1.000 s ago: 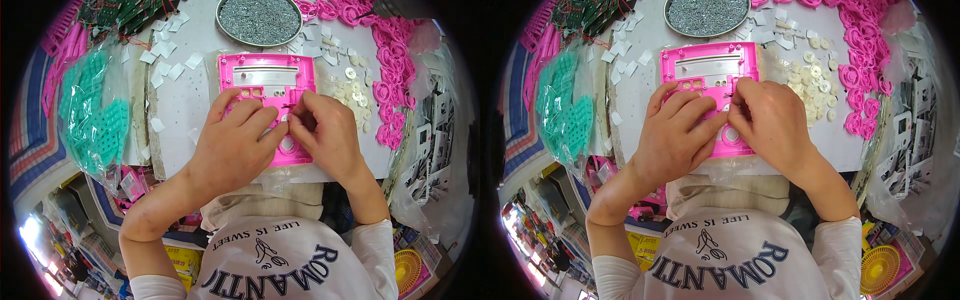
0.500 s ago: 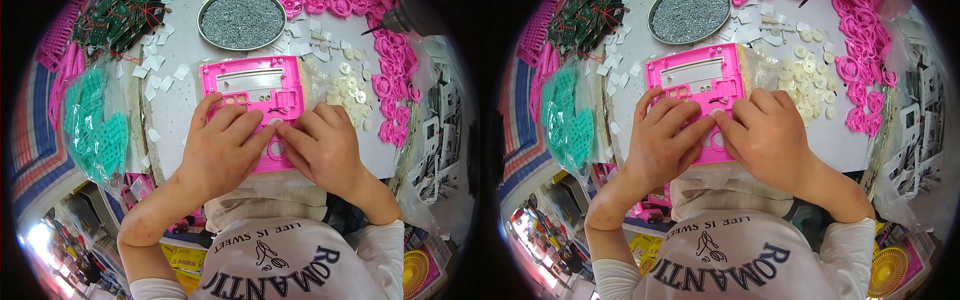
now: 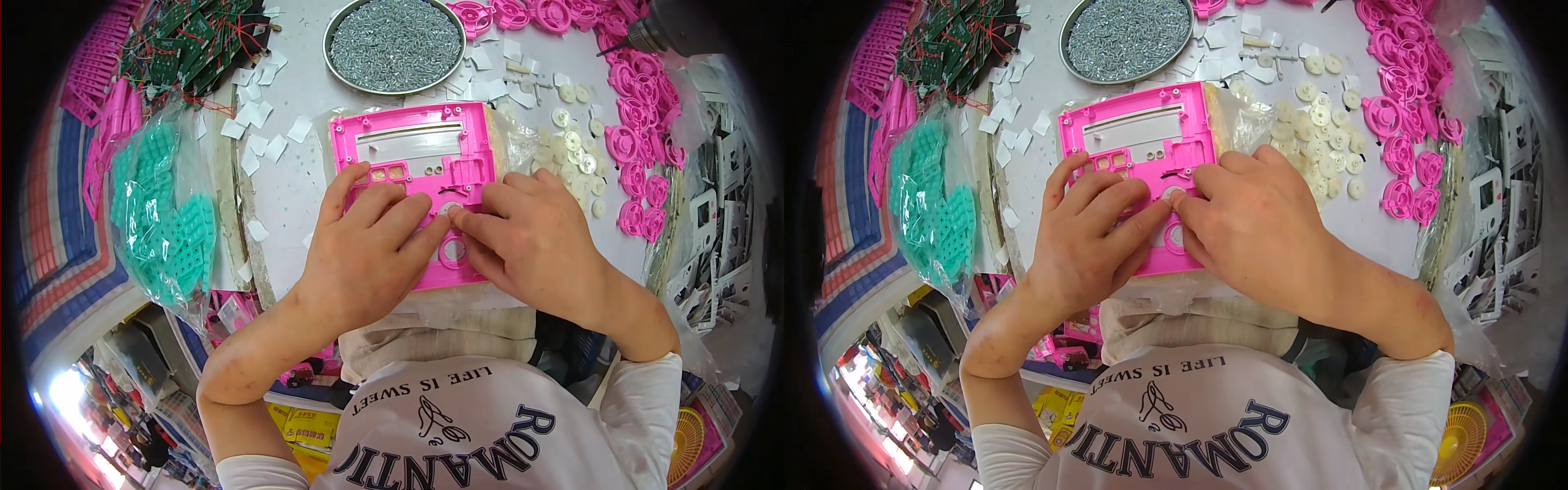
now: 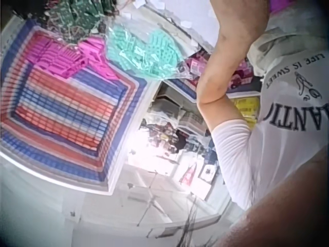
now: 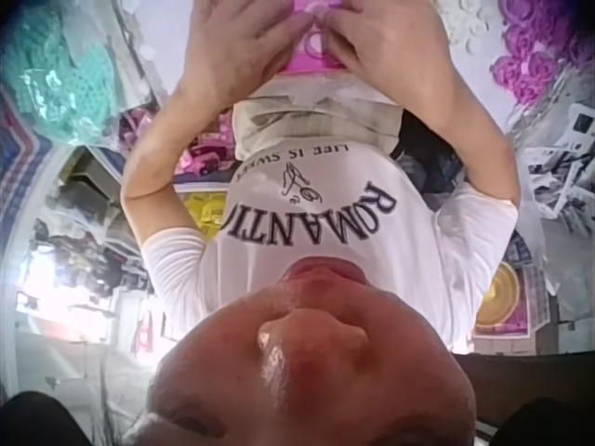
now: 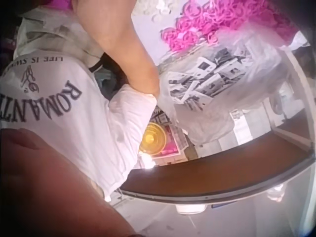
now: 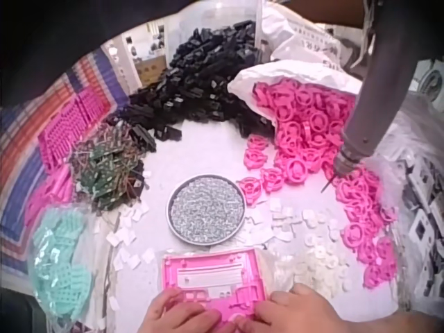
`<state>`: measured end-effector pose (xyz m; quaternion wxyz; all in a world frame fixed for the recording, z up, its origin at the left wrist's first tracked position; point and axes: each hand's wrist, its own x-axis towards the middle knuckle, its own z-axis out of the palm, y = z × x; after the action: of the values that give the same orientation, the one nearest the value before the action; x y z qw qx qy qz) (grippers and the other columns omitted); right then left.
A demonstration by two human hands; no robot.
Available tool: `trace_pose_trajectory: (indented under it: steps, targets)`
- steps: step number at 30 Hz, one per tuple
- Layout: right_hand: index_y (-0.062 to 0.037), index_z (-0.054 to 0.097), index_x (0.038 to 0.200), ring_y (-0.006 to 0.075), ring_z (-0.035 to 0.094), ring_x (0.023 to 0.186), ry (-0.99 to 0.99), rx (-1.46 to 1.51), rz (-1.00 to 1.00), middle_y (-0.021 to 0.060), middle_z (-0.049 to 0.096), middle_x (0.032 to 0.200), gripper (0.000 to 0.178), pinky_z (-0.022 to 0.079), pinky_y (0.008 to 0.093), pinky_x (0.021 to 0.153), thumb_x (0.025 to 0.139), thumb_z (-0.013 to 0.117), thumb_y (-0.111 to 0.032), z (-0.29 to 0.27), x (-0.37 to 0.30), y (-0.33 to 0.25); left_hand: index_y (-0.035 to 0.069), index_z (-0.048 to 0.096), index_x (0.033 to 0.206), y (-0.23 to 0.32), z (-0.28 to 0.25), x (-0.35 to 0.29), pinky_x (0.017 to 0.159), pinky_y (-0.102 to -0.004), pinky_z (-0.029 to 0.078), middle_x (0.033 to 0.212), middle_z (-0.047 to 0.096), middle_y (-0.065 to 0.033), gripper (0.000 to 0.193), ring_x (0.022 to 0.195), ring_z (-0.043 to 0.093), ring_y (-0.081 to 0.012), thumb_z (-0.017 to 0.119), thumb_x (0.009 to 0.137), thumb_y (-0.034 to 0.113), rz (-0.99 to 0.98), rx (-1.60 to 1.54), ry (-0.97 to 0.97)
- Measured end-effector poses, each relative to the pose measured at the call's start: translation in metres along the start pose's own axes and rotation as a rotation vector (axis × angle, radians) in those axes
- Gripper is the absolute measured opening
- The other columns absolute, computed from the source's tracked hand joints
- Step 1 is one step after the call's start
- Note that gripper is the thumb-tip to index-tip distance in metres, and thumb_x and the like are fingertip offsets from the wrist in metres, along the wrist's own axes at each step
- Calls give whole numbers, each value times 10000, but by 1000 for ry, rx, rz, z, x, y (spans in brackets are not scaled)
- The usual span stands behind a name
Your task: Assembling components of a DIY toy kit, including plastic flowers, circuit boards, and wires, onto a pink plastic frame using a glue gun.
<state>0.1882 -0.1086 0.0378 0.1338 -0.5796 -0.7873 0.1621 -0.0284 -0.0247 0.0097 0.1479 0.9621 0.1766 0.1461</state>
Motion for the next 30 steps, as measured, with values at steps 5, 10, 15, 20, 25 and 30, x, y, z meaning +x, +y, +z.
trace_pose_trajectory:
  steps: [5, 10, 15, 20, 25, 30]
  targets:
    - [-75, 767, 1025, 216, 601, 816, 37, -8, -18, 25, 608, 794, 250, 435, 384, 697, 808, 743, -197, 3, -3, -2, 166, 740, 1104, 0, 2, -1, 1108, -541, 387, 1073, 643, 0, 393, 1046, 613, -214, 781, 714, 170, 1, -10, 17]
    - [-68, 762, 1006, 221, 611, 783, -2, 4, -55, 25, 614, 779, 235, 450, 390, 685, 804, 740, -185, 2, 2, 4, 142, 755, 1018, -2, 3, 0, 1095, -528, 413, 1049, 659, -9, 271, 1027, 636, -192, 738, 752, 189, 27, 2, 65]
    - [-67, 725, 922, 263, 633, 708, 163, 235, -32, 55, 611, 739, 150, 507, 402, 634, 797, 751, -145, 16, 3, 13, 125, 746, 1077, -5, -1, -5, 1090, -545, 411, 1084, 704, -27, 401, 990, 674, -227, 782, 677, 117, 22, -64, 92]
    - [-69, 657, 877, 294, 632, 634, 287, 222, 59, 75, 608, 703, 129, 522, 410, 594, 807, 750, -126, 28, 7, 7, 103, 740, 1075, -5, 2, -11, 1093, -538, 410, 1132, 714, -39, 402, 1010, 683, -239, 762, 674, 90, 3, -86, 124]
    - [-70, 611, 841, 306, 629, 632, 186, 144, 65, 83, 620, 708, 139, 514, 415, 589, 823, 740, -120, 21, 12, 3, 102, 733, 1076, -5, 5, -13, 1098, -532, 407, 1134, 712, -43, 384, 1028, 674, -242, 765, 693, 103, -7, -82, 138]
    - [-63, 660, 887, 306, 621, 633, 225, 164, 84, 87, 610, 700, 115, 499, 414, 584, 819, 744, -100, 22, 13, -1, 105, 729, 1079, -6, 5, -12, 1101, -528, 404, 1136, 707, -39, 359, 1042, 661, -240, 760, 722, 121, -13, -120, 132]
